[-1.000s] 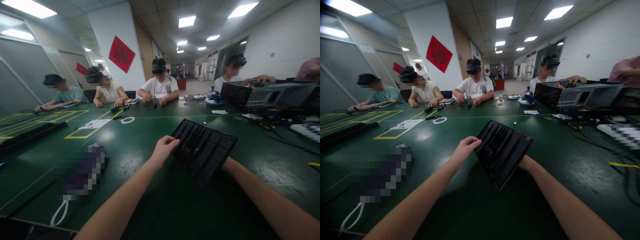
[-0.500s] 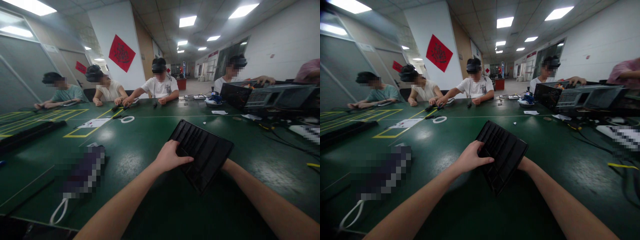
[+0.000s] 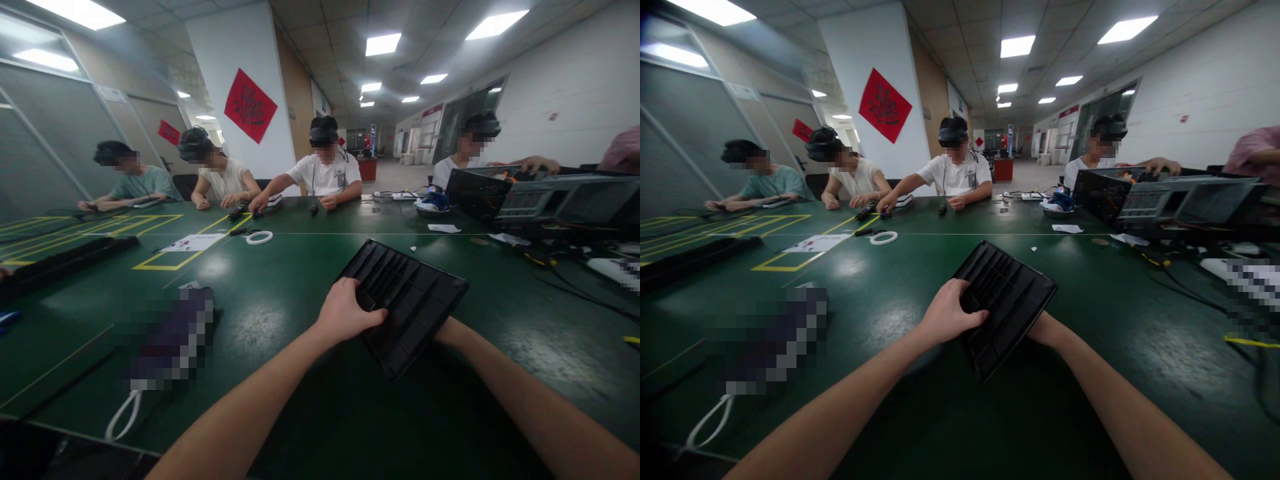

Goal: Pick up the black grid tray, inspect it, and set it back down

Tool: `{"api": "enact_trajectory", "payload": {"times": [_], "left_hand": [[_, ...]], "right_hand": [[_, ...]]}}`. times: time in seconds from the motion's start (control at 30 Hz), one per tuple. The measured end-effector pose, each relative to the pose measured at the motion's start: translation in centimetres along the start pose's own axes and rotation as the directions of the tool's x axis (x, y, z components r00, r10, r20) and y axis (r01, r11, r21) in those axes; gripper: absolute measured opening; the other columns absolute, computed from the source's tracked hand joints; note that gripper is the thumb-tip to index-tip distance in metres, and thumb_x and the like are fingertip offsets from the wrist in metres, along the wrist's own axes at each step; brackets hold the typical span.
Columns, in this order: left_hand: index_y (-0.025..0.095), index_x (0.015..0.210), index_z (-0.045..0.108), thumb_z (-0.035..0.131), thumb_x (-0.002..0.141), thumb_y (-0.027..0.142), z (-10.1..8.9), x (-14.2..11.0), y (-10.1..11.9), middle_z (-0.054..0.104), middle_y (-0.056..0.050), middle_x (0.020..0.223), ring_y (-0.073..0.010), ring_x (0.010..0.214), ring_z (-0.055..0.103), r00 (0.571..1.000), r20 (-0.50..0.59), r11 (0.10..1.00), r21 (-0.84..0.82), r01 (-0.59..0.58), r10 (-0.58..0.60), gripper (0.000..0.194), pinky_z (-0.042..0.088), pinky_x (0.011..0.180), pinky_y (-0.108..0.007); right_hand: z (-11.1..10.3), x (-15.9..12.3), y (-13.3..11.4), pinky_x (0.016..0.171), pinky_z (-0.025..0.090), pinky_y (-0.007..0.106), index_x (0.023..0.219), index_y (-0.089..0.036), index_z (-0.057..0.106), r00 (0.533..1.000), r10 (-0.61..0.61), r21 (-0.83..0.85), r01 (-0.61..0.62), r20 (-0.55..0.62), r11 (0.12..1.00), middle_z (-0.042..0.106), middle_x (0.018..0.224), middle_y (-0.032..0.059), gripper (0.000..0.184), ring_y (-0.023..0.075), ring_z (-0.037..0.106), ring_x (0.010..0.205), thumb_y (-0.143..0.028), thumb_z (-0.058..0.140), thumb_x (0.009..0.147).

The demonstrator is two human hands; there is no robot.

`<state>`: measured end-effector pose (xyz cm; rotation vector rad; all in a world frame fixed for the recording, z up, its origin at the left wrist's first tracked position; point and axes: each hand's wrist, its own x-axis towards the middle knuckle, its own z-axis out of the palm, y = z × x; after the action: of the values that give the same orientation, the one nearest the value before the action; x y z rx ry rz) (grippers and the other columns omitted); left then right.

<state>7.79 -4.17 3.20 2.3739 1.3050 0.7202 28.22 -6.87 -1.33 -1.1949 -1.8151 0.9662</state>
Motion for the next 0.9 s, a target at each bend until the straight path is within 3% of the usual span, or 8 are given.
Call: {"api": "enact_trajectory", "payload": {"times": [0.1, 0.2, 0.37, 0.47, 0.73, 0.83, 0.9], "left_hand": [[0.011, 0.106, 0.058, 0.064, 0.066, 0.053, -1.1, 0.8, -1.0, 0.061, -0.015, 0.107, -0.0273, 0.1, 0.057, 0.994, -0.069, 0.996, 0.031, 0.082, -0.08, 0.059, 0.046, 0.086, -0.037], [0.01, 0.103, 0.06, 0.062, 0.068, 0.055, -2.9, 2.0, -3.5, 0.062, -0.017, 0.107, -0.0284, 0.1, 0.058, 0.958, -0.183, 0.963, 0.115, 0.243, -0.22, 0.057, 0.046, 0.084, -0.036], [0.006, 0.1, 0.063, 0.052, 0.07, 0.064, -6.1, 3.8, -9.5, 0.064, -0.022, 0.104, -0.0337, 0.1, 0.06, 0.831, -0.323, 0.808, 0.244, 0.536, -0.453, 0.067, 0.046, 0.08, -0.037], [0.0, 0.106, 0.062, 0.051, 0.068, 0.067, -7.7, 4.9, -12.7, 0.062, -0.027, 0.108, -0.0371, 0.105, 0.057, 0.754, -0.367, 0.698, 0.3, 0.65, -0.545, 0.077, 0.045, 0.082, -0.039], [0.001, 0.111, 0.062, 0.054, 0.065, 0.067, -10.3, 7.1, -18.2, 0.057, -0.028, 0.12, -0.0405, 0.113, 0.052, 0.671, -0.323, 0.518, 0.447, 0.73, -0.667, 0.08, 0.043, 0.085, -0.041], [0.001, 0.11, 0.062, 0.054, 0.066, 0.066, -10.9, 7.4, -18.7, 0.058, -0.028, 0.118, -0.0395, 0.11, 0.053, 0.664, -0.3, 0.509, 0.454, 0.731, -0.685, 0.079, 0.043, 0.083, -0.04], [0.0, 0.112, 0.06, 0.055, 0.067, 0.064, -11.0, 7.3, -18.1, 0.057, -0.028, 0.118, -0.039, 0.11, 0.053, 0.676, -0.352, 0.512, 0.456, 0.728, -0.647, 0.078, 0.043, 0.083, -0.04]], "right_hand": [[-0.4, 0.0, -0.2, 0.101, 0.041, 0.047, 0.123, -0.026, 0.057, 0.996, -0.013, -0.004, 0.013, 0.093, 1.0, 0.058, 0.122, 0.0062, 0.045, 0.026, 0.05, 0.116, -0.046, 0.055, 0.083], [-0.9, 0.1, -0.8, 0.109, 0.03, 0.049, 0.128, -0.024, 0.054, 0.988, 0.007, -0.109, 0.01, 0.153, 0.994, 0.049, 0.133, 0.0061, 0.048, 0.0259, 0.043, 0.124, -0.041, 0.055, 0.082], [-1.1, 0.0, -1.7, 0.111, 0.025, 0.046, 0.132, -0.03, 0.049, 0.982, 0.119, -0.156, -0.096, 0.143, 0.983, 0.04, 0.141, 0.0008, 0.05, 0.0227, 0.038, 0.128, -0.034, 0.053, 0.082], [-1.0, -0.1, -1.9, 0.112, 0.023, 0.046, 0.131, -0.031, 0.049, 0.979, 0.144, -0.139, -0.124, 0.148, 0.983, 0.039, 0.142, 0.0003, 0.05, 0.0227, 0.036, 0.129, -0.032, 0.054, 0.082], [-0.9, 0.0, -1.6, 0.112, 0.022, 0.045, 0.13, -0.032, 0.05, 0.978, 0.145, -0.139, -0.124, 0.151, 0.983, 0.039, 0.141, 0.001, 0.05, 0.0226, 0.035, 0.129, -0.032, 0.056, 0.081], [-0.9, 0.0, -1.4, 0.112, 0.023, 0.044, 0.13, -0.033, 0.051, 0.979, 0.137, -0.135, -0.117, 0.152, 0.984, 0.04, 0.14, 0.0005, 0.05, 0.0218, 0.036, 0.129, -0.03, 0.056, 0.08], [-0.9, 0.0, -1.3, 0.112, 0.023, 0.045, 0.13, -0.034, 0.05, 0.979, 0.133, -0.141, -0.112, 0.154, 0.984, 0.04, 0.14, 0.0006, 0.05, 0.0223, 0.037, 0.129, -0.032, 0.056, 0.081]]}}
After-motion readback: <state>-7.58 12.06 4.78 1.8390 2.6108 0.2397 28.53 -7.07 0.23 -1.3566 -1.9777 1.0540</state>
